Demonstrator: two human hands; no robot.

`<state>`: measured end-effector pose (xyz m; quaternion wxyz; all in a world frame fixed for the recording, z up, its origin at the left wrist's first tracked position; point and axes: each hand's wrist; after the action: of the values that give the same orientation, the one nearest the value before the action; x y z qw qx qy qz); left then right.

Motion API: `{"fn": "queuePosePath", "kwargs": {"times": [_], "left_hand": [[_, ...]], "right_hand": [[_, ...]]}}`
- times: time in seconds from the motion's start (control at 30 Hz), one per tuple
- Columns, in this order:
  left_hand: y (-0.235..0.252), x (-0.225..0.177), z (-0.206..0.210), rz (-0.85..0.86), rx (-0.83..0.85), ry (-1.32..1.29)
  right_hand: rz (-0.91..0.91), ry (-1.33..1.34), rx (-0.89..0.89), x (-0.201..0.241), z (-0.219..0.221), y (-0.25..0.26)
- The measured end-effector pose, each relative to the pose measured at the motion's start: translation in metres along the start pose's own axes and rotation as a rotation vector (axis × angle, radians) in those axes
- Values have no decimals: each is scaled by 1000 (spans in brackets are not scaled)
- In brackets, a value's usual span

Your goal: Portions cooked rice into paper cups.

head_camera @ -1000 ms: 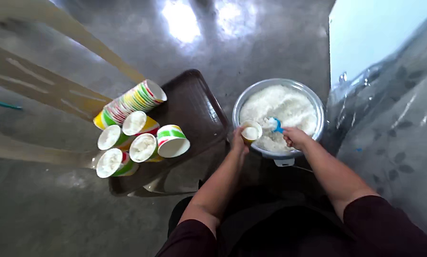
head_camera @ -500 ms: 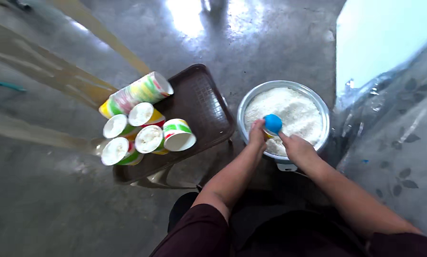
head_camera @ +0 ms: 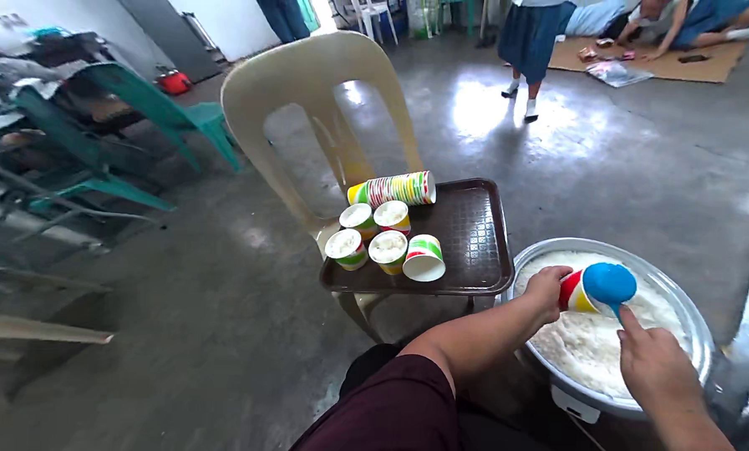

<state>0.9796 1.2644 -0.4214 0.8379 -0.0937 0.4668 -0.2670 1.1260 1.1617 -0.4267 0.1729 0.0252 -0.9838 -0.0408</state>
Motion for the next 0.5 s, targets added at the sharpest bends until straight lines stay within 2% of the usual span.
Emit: {"fn": "queuePosePath", "kwargs": {"times": [0.1, 0.2, 0.3, 0.5], "left_hand": [[0, -15, 1, 60, 11, 131], [21, 6, 1, 48, 125, 144], [29, 24, -2, 75, 249, 132], [26, 43, -3, 66, 123, 0]], "right_hand": [[35, 6, 172, 20, -13, 12], [173, -32, 340, 30, -33, 21], [210, -22, 309, 16, -26, 22], [196, 24, 181, 5, -7, 2]]}}
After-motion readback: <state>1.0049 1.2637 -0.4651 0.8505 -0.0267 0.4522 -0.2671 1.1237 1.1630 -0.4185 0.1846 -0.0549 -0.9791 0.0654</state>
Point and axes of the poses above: each hand's wrist, its own y-axis towards the middle knuckle, its own z-axis out of the palm, x = y × z, and after that the axes turned 7 degrees about x, right-handed
